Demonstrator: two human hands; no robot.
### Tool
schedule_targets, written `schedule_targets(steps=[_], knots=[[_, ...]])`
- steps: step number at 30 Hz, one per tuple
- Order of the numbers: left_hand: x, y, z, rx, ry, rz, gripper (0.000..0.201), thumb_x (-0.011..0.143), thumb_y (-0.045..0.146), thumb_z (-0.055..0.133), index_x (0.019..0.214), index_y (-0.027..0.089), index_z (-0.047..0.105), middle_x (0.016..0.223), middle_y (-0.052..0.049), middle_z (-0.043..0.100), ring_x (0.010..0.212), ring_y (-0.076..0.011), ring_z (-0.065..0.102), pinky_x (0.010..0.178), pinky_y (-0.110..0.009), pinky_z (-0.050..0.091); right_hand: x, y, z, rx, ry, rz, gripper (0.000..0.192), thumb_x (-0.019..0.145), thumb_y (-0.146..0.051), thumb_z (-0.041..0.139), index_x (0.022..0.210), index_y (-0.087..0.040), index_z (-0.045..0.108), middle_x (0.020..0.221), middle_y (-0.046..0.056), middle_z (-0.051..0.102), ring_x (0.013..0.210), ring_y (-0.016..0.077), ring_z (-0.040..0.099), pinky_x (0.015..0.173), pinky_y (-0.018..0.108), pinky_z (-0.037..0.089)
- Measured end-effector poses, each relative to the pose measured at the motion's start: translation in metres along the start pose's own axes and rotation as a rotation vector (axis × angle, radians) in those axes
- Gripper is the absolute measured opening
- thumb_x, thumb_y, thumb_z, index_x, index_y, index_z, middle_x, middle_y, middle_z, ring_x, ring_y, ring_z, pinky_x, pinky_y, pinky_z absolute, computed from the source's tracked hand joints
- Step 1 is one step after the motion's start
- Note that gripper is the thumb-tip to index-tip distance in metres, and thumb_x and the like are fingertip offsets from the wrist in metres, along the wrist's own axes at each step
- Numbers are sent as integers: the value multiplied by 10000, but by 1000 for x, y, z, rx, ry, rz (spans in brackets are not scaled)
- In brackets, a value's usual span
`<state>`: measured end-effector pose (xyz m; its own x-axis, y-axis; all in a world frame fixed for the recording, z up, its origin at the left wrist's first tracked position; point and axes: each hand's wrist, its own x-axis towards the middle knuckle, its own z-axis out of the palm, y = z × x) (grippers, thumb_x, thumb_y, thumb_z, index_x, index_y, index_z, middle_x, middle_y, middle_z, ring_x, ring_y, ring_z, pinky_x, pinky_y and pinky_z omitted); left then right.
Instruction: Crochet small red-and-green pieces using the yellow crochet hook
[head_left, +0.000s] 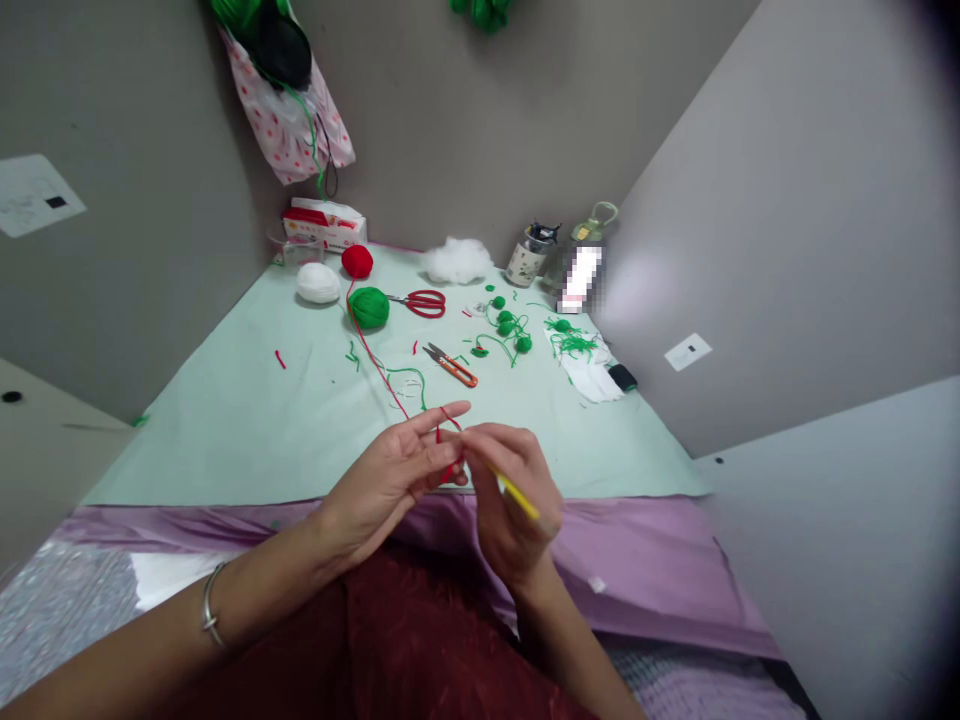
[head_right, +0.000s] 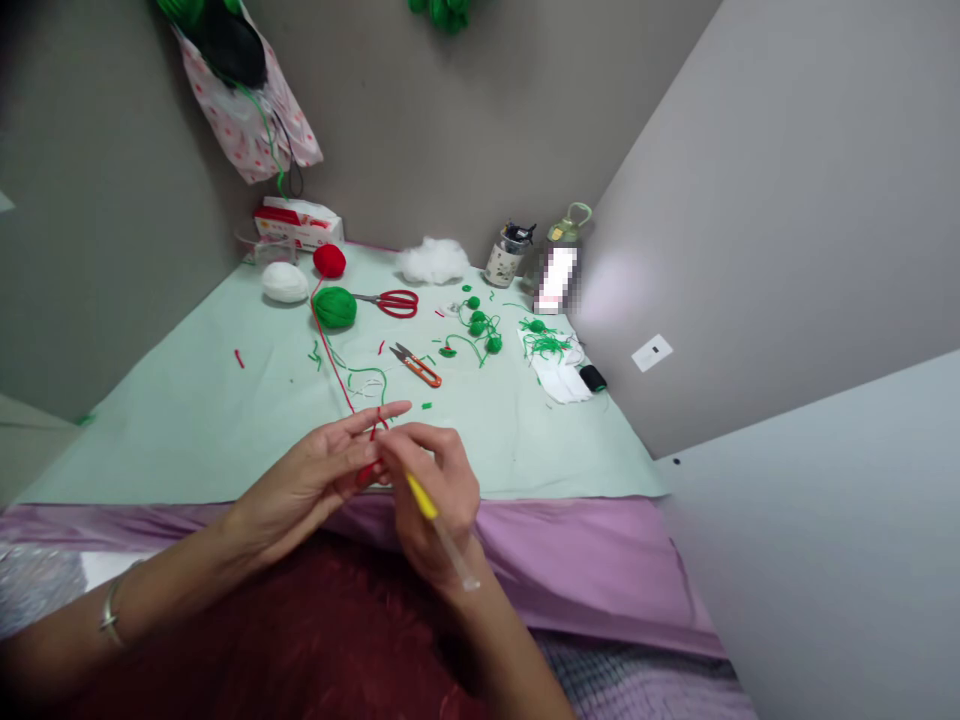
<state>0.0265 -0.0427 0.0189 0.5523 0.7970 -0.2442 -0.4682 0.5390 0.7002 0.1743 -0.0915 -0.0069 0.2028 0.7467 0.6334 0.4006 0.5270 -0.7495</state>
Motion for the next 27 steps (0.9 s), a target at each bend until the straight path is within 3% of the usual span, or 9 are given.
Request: schedule_targets(steps=[5, 9, 13, 18, 23, 27], knots=[[1, 8, -4, -36, -65, -31, 418, 849, 186, 833, 1259, 157, 755, 821, 5, 679, 709, -73, 640, 754, -187, 529, 13, -5, -6, 362, 161, 235, 169, 974, -202, 637, 953, -275, 788, 867, 16, 694, 704, 138, 624, 693, 313, 524], [1, 4, -1, 57, -59, 87, 450, 854, 187, 831, 1291, 242, 741, 826, 35, 673, 714, -68, 642, 755, -185, 509, 18, -3, -3, 610, 137, 337, 90, 928, -266, 707, 897, -237, 786, 815, 11, 690, 651, 122, 610, 630, 281, 517], [0, 0, 3, 111, -38, 126, 592, 863, 157, 815, 1413, 307, 653, 860, 48, 692, 725, -71, 639, 780, -207, 500, 14, 0, 2, 554, 104, 292, 103, 953, -249, 685, 948, -256, 787, 857, 6, 696, 672, 118, 625, 662, 290, 530], [-2, 4, 1, 54, -20, 95, 637, 842, 172, 846, 1432, 279, 633, 819, 38, 707, 717, -73, 641, 771, -201, 496, 10, 0, 2, 390, 108, 164, 167, 981, -200, 642, 1009, -278, 787, 916, 10, 714, 718, 122, 652, 691, 302, 534], [-2, 8, -6, 27, -41, 14, 526, 823, 214, 868, 1327, 240, 720, 827, 13, 706, 722, -73, 643, 751, -190, 498, 17, 3, -6, 489, 174, 243, 113, 956, -227, 666, 926, -233, 775, 836, 11, 710, 659, 116, 640, 646, 282, 539], [-1, 3, -4, 106, -24, 114, 471, 821, 205, 861, 1278, 240, 752, 794, 31, 693, 706, -71, 629, 743, -191, 497, 19, 2, -9, 514, 132, 277, 136, 965, -248, 642, 914, -220, 766, 770, 10, 682, 605, 108, 611, 567, 253, 522]])
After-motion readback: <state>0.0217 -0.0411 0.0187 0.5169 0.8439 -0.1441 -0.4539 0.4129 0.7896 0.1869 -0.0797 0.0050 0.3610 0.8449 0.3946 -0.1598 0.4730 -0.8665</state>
